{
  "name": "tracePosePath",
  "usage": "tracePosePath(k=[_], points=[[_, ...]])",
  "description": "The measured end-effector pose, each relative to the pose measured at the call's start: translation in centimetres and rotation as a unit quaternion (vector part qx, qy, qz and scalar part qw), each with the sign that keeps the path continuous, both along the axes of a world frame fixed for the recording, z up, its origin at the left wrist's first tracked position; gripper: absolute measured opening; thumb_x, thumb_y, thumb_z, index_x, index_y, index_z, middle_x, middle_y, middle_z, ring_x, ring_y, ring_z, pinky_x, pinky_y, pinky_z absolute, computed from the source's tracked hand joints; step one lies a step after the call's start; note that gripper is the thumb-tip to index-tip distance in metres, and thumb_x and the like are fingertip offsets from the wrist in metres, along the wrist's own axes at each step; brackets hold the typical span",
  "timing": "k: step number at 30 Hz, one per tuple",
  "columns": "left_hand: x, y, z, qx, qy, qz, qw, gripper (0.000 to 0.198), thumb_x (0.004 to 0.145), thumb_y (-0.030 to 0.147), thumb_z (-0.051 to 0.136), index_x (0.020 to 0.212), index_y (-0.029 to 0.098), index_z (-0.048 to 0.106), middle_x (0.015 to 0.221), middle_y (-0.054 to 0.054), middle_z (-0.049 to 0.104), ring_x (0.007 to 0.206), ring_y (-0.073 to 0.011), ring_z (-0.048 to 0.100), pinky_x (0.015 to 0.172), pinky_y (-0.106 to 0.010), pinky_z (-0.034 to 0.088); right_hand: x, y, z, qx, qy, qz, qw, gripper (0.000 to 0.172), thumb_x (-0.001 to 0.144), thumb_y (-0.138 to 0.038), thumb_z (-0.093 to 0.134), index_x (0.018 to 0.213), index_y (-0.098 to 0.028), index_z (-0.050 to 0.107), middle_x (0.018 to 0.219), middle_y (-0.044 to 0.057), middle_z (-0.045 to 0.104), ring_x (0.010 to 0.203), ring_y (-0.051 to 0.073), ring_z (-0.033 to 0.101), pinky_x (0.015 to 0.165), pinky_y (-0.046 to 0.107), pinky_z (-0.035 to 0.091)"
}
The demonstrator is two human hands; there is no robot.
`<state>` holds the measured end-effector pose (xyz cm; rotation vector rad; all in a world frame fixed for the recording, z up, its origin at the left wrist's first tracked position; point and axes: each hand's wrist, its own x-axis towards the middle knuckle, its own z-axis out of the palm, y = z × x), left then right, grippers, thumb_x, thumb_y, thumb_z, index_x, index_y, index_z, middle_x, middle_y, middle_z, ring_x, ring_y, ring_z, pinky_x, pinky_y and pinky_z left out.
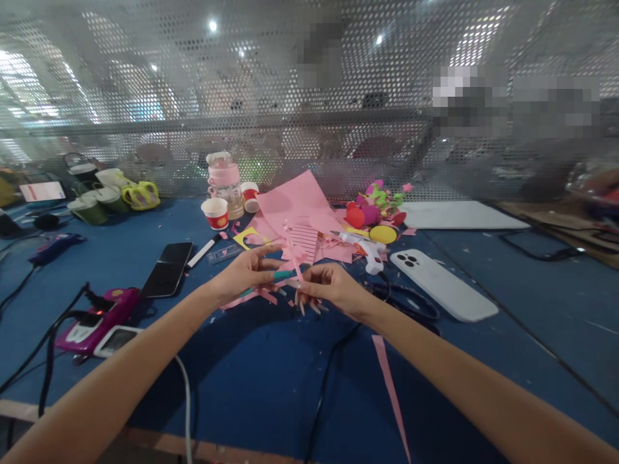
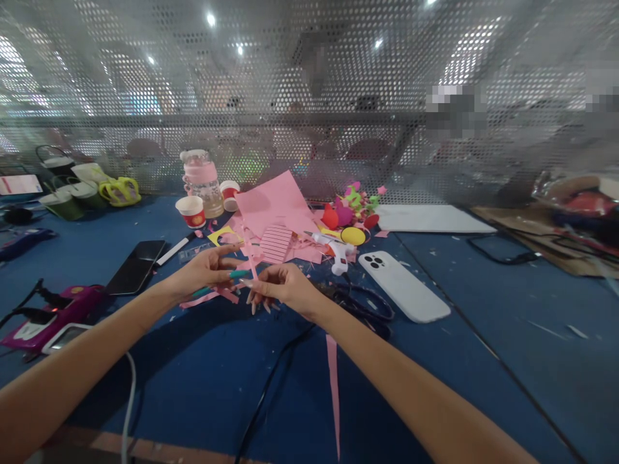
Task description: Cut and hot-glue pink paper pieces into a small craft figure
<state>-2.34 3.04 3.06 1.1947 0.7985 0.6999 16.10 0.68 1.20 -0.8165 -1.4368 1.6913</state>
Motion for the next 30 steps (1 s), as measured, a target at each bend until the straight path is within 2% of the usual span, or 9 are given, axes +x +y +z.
tracePosePath(k=[3,6,8,10,12,16,22,27,30], points=[[0.0,0.2,-0.2,0.037,0.046,0.052,0.997,0.056,0.063,0.013,0.067,0.116,0.015,0.048,0.067,0.001,0.065,0.050,-0.0093,0.057,0.052,-0.024,0.045,0.3,0.2,-0.3,0.005,0.033,0.007,0.999,0.028,0.057,-0.035,0.074,0.053,-0.013,0.056,0.049,0.000,0.063,0.036,0.005,0.050,0.033,0.016,0.033],[0.0,0.4,-0.5,0.061,0.087,0.116,0.988,0.029,0.063,0.018,0.067,0.090,0.012,0.059,0.061,0.000,0.063,0.050,-0.0087,0.057,0.052,-0.022,0.044,0.6,0.4,-0.6,0.012,0.062,0.015,0.998,0.025,0.062,-0.032,0.072,0.055,-0.014,0.056,0.051,0.000,0.064,0.038,0.005,0.052,0.034,0.015,0.033],[0.1,0.5,-0.7,0.076,0.093,0.127,0.985,0.015,0.062,0.019,0.067,0.073,0.013,0.059,0.058,0.000,0.061,0.049,-0.0075,0.055,0.053,-0.022,0.043,0.8,0.5,-0.6,0.007,0.078,0.019,0.997,0.025,0.063,-0.031,0.071,0.055,-0.014,0.055,0.051,0.000,0.064,0.037,0.005,0.052,0.034,0.015,0.032],[0.1,0.4,-0.8,0.097,0.091,0.124,0.983,0.011,0.061,0.020,0.067,0.064,0.013,0.058,0.056,0.002,0.059,0.050,-0.0073,0.053,0.054,-0.023,0.043,0.9,0.5,-0.6,-0.008,0.090,0.019,0.996,0.026,0.061,-0.031,0.072,0.054,-0.014,0.054,0.050,-0.001,0.063,0.037,0.004,0.051,0.035,0.015,0.032],[0.2,0.3,-0.8,0.123,0.088,0.115,0.982,0.011,0.060,0.020,0.067,0.062,0.014,0.059,0.060,0.000,0.061,0.056,-0.0090,0.056,0.056,-0.024,0.044,1.0,0.5,-0.4,-0.029,0.100,0.020,0.994,0.027,0.060,-0.031,0.073,0.054,-0.014,0.053,0.048,-0.002,0.062,0.038,0.004,0.050,0.036,0.015,0.033],[0.4,0.1,-0.4,0.186,0.078,0.111,0.973,0.010,0.059,0.019,0.068,0.058,0.014,0.059,0.081,-0.004,0.066,0.077,-0.0127,0.059,0.065,-0.024,0.045,1.0,0.4,-0.4,-0.054,0.123,0.053,0.990,0.028,0.061,-0.032,0.073,0.053,-0.014,0.052,0.047,-0.002,0.060,0.039,0.004,0.050,0.037,0.015,0.031],[0.4,-0.1,-0.3,0.082,0.083,0.063,0.991,0.023,0.060,0.027,0.069,0.075,0.015,0.056,0.065,-0.002,0.065,0.065,-0.0142,0.062,0.054,-0.023,0.046,1.5,0.6,-0.2,-0.022,0.160,0.080,0.984,0.033,0.066,-0.038,0.069,0.051,-0.015,0.052,0.040,-0.005,0.049,0.039,0.004,0.040,0.039,0.019,0.022],[0.2,0.2,-0.6,0.081,0.026,0.105,0.991,0.020,0.055,0.020,0.073,0.066,0.014,0.058,0.063,0.002,0.063,0.060,-0.0091,0.060,0.063,-0.023,0.048,1.7,0.8,0.2,-0.013,0.183,0.078,0.980,0.034,0.070,-0.039,0.066,0.049,-0.015,0.054,0.038,-0.007,0.042,0.035,0.002,0.027,0.040,0.021,0.018],[0.1,0.4,-0.6,0.062,0.018,0.119,0.991,0.020,0.053,0.017,0.074,0.067,0.014,0.060,0.061,0.002,0.062,0.056,-0.0082,0.059,0.062,-0.024,0.049,1.7,0.9,0.3,-0.016,0.168,0.063,0.984,0.034,0.067,-0.039,0.067,0.048,-0.015,0.053,0.038,-0.007,0.045,0.035,0.002,0.030,0.039,0.021,0.019]])
